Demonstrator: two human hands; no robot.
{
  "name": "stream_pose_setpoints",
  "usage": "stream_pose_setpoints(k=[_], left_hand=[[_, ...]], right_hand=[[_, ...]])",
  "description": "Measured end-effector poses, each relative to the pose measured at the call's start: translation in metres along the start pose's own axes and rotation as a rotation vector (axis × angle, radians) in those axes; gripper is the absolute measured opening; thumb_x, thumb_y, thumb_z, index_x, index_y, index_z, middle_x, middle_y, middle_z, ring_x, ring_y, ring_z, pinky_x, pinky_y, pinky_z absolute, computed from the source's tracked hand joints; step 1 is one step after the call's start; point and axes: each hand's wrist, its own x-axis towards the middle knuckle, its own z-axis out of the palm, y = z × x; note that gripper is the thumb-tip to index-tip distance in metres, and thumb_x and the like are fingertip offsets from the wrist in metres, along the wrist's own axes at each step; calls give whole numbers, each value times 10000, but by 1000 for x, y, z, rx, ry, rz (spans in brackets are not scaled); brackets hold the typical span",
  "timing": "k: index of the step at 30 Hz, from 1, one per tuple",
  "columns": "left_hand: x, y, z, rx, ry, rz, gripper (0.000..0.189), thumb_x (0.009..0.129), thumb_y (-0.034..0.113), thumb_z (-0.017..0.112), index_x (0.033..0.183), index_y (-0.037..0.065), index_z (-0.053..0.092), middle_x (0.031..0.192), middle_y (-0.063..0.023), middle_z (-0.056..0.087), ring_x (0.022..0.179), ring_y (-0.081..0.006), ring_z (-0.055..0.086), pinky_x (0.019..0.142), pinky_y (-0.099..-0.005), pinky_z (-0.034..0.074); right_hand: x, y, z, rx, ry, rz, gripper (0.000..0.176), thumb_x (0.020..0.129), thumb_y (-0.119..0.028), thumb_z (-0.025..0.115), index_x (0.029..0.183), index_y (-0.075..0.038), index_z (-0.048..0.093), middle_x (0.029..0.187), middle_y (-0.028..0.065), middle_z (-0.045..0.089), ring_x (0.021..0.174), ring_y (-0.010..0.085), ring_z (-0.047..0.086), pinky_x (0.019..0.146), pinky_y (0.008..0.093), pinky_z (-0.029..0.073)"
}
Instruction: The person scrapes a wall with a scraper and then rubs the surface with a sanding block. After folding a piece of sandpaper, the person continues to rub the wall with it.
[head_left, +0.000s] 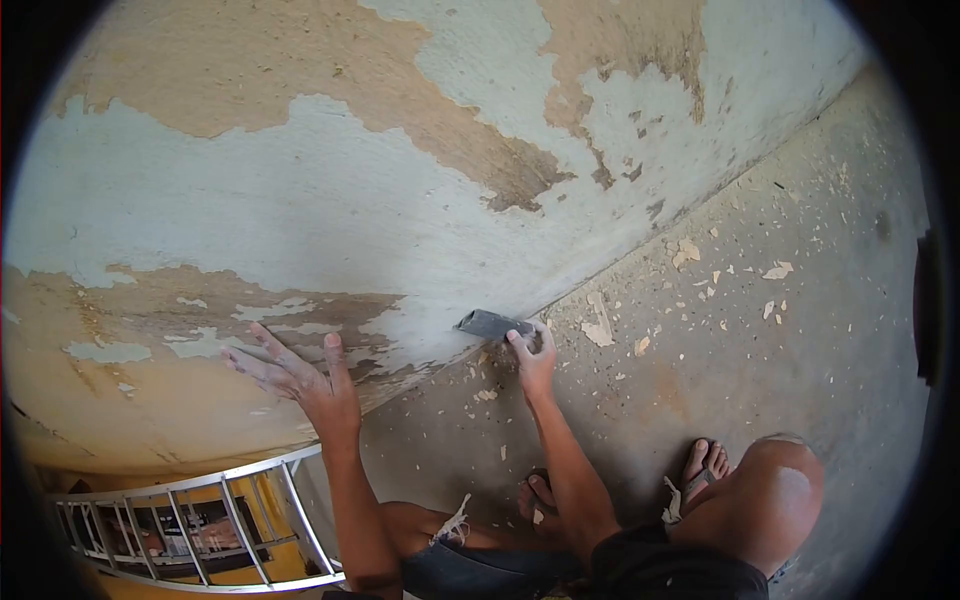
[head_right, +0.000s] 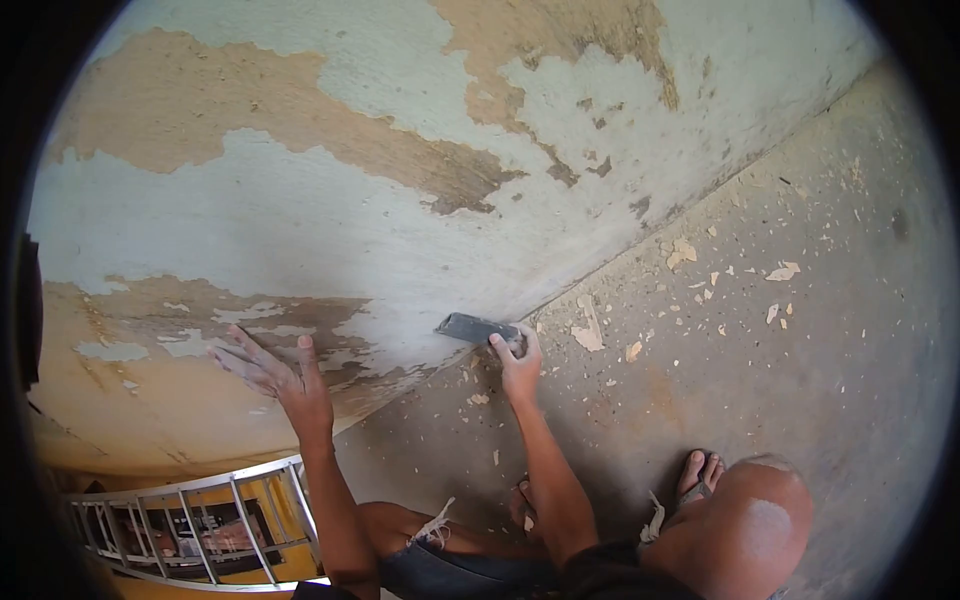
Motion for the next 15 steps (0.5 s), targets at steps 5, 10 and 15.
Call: stream_pose_setpoints(k=[5,10,15], left_hand=[[-4,1,-3,-32,-44,-43,884,938,544,538,1574,155,64,1579,-281,-119,1460,-451,-92,1137,-617,20],[-2,-4,2,36,-15,-9,879,931,556,536,1572,148,95,1577,-291,-101,1457,-464,-66,1129,-632,27],[-5,-1,-4,50,-45,-15,871,938,535,537,1571,140,88,1580,-295,-70,1464,-450,-49,1142,-607,30]], right_hand=[[-14,-6,37,-62,-156,-112,286,849,-36,733,1067,23,557,951,78,644,845,96,634,688,234,544],[-8,8,14,19,-9,71,273,854,-38,730,1054,6,549,880,52,627,760,107,639,672,235,542],[-32,-2,40,20,-105,53,304,835,-31,749,1057,10,546,883,60,634,740,111,634,684,245,555]])
